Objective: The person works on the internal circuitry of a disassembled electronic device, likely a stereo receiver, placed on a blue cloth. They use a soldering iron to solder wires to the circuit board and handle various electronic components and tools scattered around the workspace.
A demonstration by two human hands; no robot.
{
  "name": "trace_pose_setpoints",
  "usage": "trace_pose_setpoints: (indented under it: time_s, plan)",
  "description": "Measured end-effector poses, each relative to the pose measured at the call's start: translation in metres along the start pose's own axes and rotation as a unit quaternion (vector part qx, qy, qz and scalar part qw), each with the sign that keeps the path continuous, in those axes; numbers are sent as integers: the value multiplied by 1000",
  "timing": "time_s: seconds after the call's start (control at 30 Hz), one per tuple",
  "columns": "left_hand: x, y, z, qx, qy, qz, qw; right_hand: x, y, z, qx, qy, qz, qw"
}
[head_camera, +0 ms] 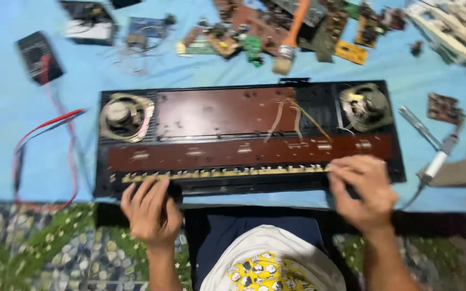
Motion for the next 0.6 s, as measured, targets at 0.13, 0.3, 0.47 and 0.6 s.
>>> trace_pose_setpoints:
  time_s: [0.13, 0.3, 0.47, 0.6]
  plan:
    - [18, -14, -4, 26, 4, -45, 999, 72, -31, -5, 0, 1, -36, 999]
    - [14, -27, 0, 31, 17, -54, 998, 160, -70, 39, 51, -93, -125, 987]
    - [4, -43, 10, 30, 103, -37, 994, 224, -57, 162, 81, -195, -256, 943]
    - [-3, -51, 14, 45, 146, -9, 988, 258, -64, 269, 19, -328, -235, 915]
Point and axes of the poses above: each hand's wrist, its own x-axis towards the middle knuckle, its own z-axis out of the palm, y = z × x, the point moved 7 cm from there along x, towards the middle knuckle, and after that the axes turned 3 degrees about x, right-handed, at the moved point
